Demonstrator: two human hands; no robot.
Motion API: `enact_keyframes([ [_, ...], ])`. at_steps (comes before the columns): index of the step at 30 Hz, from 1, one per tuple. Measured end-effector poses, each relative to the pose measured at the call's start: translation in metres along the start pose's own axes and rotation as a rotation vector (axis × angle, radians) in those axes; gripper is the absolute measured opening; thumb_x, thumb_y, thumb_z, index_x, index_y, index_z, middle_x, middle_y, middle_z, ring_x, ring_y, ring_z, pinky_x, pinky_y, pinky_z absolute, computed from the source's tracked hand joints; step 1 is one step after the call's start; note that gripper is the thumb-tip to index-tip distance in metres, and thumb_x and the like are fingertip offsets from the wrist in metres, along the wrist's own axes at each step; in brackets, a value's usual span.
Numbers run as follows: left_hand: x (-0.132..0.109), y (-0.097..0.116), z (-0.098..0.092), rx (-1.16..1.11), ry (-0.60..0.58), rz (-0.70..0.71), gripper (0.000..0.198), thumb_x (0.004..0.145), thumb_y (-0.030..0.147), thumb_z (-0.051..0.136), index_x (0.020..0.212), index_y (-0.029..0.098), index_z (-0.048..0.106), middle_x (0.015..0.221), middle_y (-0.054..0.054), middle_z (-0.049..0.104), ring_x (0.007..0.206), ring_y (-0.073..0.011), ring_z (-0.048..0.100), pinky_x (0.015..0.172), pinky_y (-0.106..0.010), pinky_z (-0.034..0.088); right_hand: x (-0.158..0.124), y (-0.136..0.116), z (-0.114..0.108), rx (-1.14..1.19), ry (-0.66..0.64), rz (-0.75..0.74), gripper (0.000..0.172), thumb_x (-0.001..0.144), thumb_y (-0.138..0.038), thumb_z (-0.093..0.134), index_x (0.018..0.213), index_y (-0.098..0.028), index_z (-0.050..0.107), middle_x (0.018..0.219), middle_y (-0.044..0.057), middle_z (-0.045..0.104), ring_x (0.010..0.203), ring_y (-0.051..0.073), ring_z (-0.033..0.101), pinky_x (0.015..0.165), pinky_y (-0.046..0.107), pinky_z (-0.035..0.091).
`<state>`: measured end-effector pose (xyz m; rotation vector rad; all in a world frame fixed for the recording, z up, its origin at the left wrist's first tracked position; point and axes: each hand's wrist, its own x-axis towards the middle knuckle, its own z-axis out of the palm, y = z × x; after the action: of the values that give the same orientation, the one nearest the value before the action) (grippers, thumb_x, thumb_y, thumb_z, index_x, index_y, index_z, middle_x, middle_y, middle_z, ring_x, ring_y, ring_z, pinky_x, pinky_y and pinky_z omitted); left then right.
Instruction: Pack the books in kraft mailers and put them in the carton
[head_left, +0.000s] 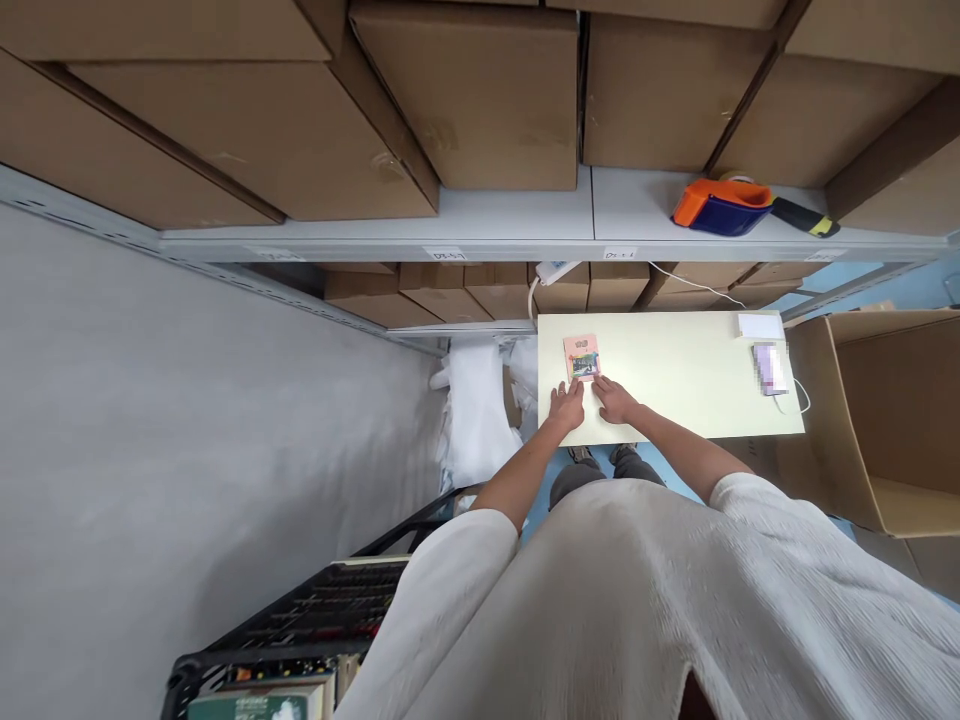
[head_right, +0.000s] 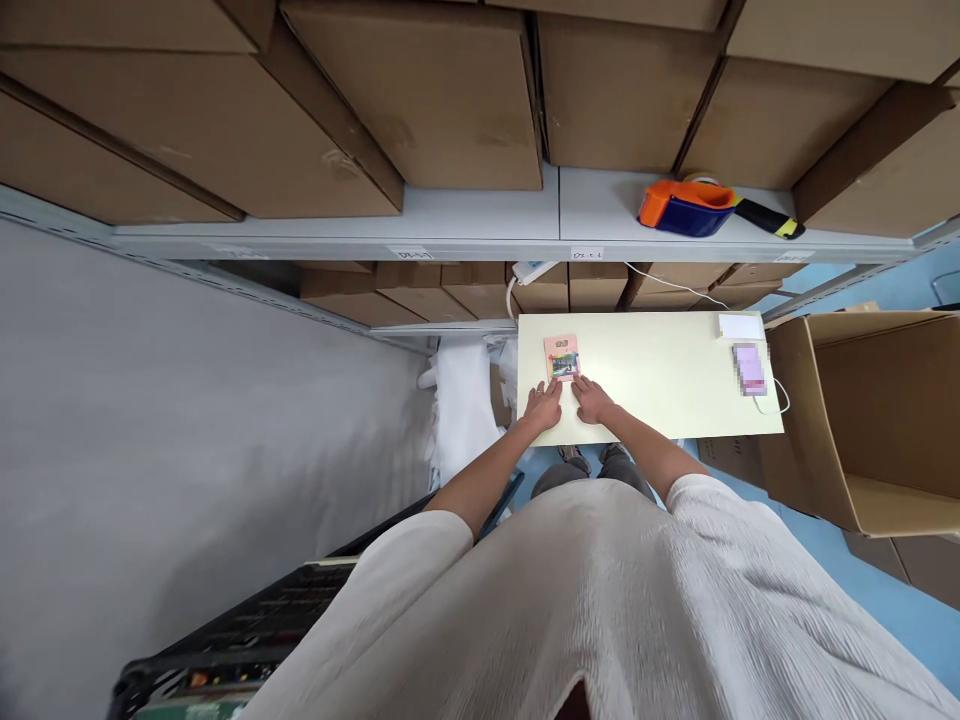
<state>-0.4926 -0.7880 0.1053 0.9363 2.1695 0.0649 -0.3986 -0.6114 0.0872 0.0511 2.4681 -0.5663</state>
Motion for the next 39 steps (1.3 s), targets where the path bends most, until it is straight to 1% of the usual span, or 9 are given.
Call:
enact_keyframes([
  [6,0.017,-0.033,-0.027,-0.050,0.012,-0.084,0.092,0.099,0.019,0.053,0.184,0.021,0.016,0.192,-0.012,0.014,0.173,-0.0380,0.026,0.139,-0.060,0.026,0.046,-0.024,-0.024,0.004,-0.033,0.010,0.094,0.091,-0.026,0.066,0.177,-0.010,0.033,0.190,0.022,0.015,0.176,0.040,0.017,0.141,0.057,0.021],
  [13,0.036,-0.045,-0.042,-0.117,0.022,-0.125,0.101,0.097,0.023,0.061,0.184,0.018,0.011,0.191,-0.019,0.011,0.168,-0.0411,0.036,0.133,-0.060,0.037,0.072,-0.031,-0.038,0.010,-0.034,0.021,0.086,0.095,-0.027,0.065,0.175,-0.017,0.036,0.190,0.019,0.018,0.174,0.041,0.022,0.139,0.064,0.023],
  [17,0.041,-0.051,-0.048,-0.109,0.015,-0.116,0.100,0.098,0.027,0.065,0.183,0.020,0.014,0.191,-0.019,0.012,0.167,-0.0409,0.037,0.132,-0.058,0.038,0.077,-0.033,-0.044,0.009,-0.040,0.023,0.086,0.094,-0.028,0.067,0.174,-0.020,0.036,0.190,0.017,0.021,0.173,0.041,0.026,0.137,0.063,0.030],
  [22,0.042,-0.054,-0.052,-0.114,0.002,-0.111,0.097,0.099,0.025,0.065,0.183,0.021,0.017,0.191,-0.018,0.011,0.167,-0.0405,0.039,0.130,-0.056,0.042,0.080,-0.035,-0.047,0.024,-0.068,0.072,0.081,0.096,-0.028,0.067,0.172,-0.020,0.039,0.191,0.016,0.014,0.172,0.041,0.025,0.132,0.060,0.039],
  [26,0.043,-0.052,-0.050,-0.087,-0.008,-0.112,0.097,0.097,0.023,0.064,0.182,0.018,0.017,0.191,-0.020,0.009,0.167,-0.0403,0.039,0.130,-0.056,0.042,0.082,-0.033,-0.045,0.039,-0.050,0.061,0.083,0.095,-0.029,0.069,0.172,-0.024,0.038,0.191,0.014,0.019,0.170,0.041,0.027,0.129,0.061,0.044],
  [29,0.043,-0.051,-0.049,-0.096,0.007,-0.109,0.102,0.096,0.025,0.066,0.183,0.019,0.013,0.191,-0.020,0.009,0.166,-0.0409,0.039,0.130,-0.058,0.042,0.083,-0.033,-0.044,0.034,-0.044,0.060,0.085,0.094,-0.028,0.069,0.172,-0.025,0.038,0.191,0.014,0.019,0.170,0.042,0.028,0.127,0.062,0.046],
  [33,0.042,-0.051,-0.048,-0.116,0.009,-0.118,0.102,0.096,0.026,0.067,0.183,0.020,0.015,0.192,-0.017,0.007,0.169,-0.0413,0.034,0.132,-0.057,0.042,0.081,-0.037,-0.045,0.034,-0.057,0.090,0.085,0.094,-0.026,0.070,0.173,-0.025,0.038,0.192,0.013,0.015,0.172,0.041,0.025,0.129,0.061,0.044],
  [36,0.038,-0.051,-0.045,-0.152,0.018,-0.123,0.103,0.097,0.027,0.067,0.184,0.020,0.013,0.192,-0.016,0.006,0.169,-0.0414,0.034,0.133,-0.056,0.041,0.078,-0.039,-0.048,0.035,-0.067,0.096,0.090,0.093,-0.025,0.071,0.176,-0.024,0.036,0.192,0.012,0.012,0.173,0.042,0.023,0.131,0.061,0.043],
  [39,0.032,-0.051,-0.040,-0.155,0.040,-0.112,0.107,0.097,0.029,0.069,0.185,0.023,0.007,0.192,-0.014,-0.004,0.168,-0.0410,0.038,0.131,-0.053,0.045,0.072,-0.036,-0.047,0.074,-0.006,0.049,0.095,0.093,-0.030,0.070,0.180,-0.024,0.032,0.192,0.011,0.012,0.171,0.044,0.029,0.126,0.058,0.050],
])
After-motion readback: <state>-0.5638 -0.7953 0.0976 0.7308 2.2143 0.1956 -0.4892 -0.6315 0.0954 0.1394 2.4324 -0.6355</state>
